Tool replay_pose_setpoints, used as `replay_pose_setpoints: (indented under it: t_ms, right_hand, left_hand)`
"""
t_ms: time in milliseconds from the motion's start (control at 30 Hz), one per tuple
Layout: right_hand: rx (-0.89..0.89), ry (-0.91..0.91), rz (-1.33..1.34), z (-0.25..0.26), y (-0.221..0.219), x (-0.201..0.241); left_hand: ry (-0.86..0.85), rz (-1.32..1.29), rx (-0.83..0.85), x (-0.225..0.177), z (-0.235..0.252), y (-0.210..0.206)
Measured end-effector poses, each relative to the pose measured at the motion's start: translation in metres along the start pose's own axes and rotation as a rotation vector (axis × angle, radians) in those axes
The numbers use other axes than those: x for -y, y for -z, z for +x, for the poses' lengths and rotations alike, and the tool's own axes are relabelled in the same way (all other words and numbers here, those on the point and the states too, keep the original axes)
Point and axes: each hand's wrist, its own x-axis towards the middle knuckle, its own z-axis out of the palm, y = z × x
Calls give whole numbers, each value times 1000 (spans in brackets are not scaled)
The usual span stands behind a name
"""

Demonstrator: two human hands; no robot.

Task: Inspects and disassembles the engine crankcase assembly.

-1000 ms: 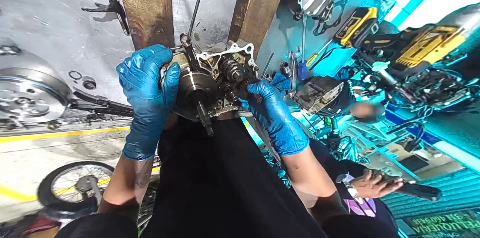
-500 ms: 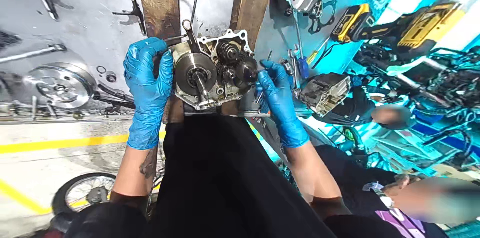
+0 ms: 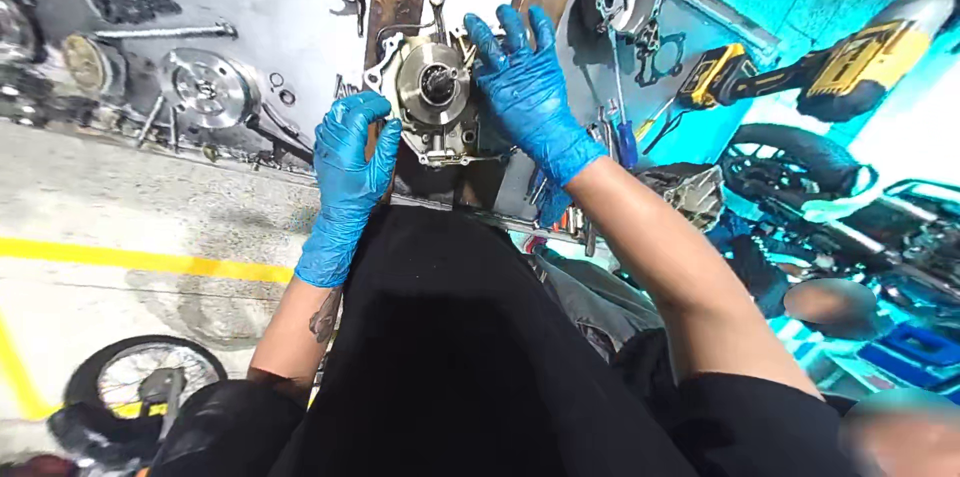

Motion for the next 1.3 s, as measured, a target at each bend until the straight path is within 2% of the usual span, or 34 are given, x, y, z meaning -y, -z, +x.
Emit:
replay_pose_setpoints:
  t_ms: [100, 233, 500, 933, 1033, 1133, 1233, 1300]
  right_hand:
    - [199, 74, -92, 16, 8, -1]
    - [324, 157, -73, 30, 13, -8]
    - [361, 206, -74, 36, 14, -11]
    - [402, 267, -138, 42, 20, -10]
    - [397, 272, -126, 46, 20, -14]
    - [400, 267, -135, 43, 21, -12]
    - [388, 264, -133, 40, 21, -13]
    - [386, 256, -125, 38, 21, -15]
  left_hand:
    - [17, -3, -58, 4, -24, -4]
    - [49, 6, -68, 7, -54, -8]
    - [117, 35, -144, 15, -77, -6]
    - [111, 47, -134, 8, -57, -18]
    - [128, -90, -96, -4, -54, -28]
    - [215, -406, 15, -26, -50, -50]
    - [467, -799, 227, -49, -32, -75]
    - [682, -1025, 297, -53, -13, -91]
